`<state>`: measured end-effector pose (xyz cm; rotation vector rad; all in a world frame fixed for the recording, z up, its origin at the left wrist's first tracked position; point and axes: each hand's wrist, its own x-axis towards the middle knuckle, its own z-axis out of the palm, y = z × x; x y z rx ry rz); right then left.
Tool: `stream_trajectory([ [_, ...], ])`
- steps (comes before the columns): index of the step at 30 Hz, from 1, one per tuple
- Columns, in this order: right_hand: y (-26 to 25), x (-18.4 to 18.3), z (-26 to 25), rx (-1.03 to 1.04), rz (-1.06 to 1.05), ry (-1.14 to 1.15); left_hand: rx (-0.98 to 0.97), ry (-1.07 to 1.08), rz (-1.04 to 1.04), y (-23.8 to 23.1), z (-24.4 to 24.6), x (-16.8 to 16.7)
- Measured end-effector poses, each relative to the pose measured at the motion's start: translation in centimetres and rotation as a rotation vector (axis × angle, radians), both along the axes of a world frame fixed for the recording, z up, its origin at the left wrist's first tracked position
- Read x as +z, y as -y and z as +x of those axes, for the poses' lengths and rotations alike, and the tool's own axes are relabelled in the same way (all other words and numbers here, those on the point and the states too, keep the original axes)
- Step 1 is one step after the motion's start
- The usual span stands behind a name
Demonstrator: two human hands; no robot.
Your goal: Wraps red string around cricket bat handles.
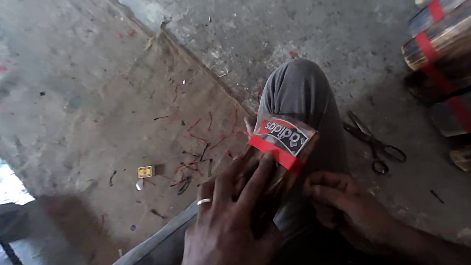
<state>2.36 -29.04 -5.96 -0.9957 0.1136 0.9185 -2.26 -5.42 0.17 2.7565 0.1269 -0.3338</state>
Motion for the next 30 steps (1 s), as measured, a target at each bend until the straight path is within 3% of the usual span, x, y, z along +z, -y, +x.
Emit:
stream_trajectory([
  [4,-0.9,2.4,0.7,-0.007,0.112,0.122,-0.013,-0.248,-0.587,-2.6,0.5,1.3],
  [7,-1.5,2.4,1.0,-0.033,0.061,0.158,0.049,-0.325,-0.789,-3.2,0.6,0.2],
  [9,-1.9,1.3,1.4,-0.014,-0.044,0.166,0.076,-0.163,-0.685,-3.3,0.1,-0.5],
  [12,-2.4,0.1,2.2,-0.007,-0.113,0.162,0.130,0.153,-0.226,-1.4,-1.3,-1.2],
  [14,-2.9,0.1,2.4,-0.003,-0.156,0.149,0.135,0.183,0.075,1.8,-2.5,-2.8],
  [17,-2.3,0.0,1.7,-0.001,-0.223,0.134,0.138,0.137,0.340,5.2,-3.3,-7.0],
  [19,-0.7,-1.0,0.7,-0.015,-0.262,0.113,0.159,0.179,0.388,5.1,-3.0,-8.1],
  [26,2.1,-2.0,-0.7,-0.109,-0.270,0.034,0.154,0.163,0.330,3.9,-2.5,-7.2],
  [30,1.6,-1.1,0.0,-0.050,-0.200,0.112,0.139,0.101,0.134,2.3,-2.3,-5.5],
])
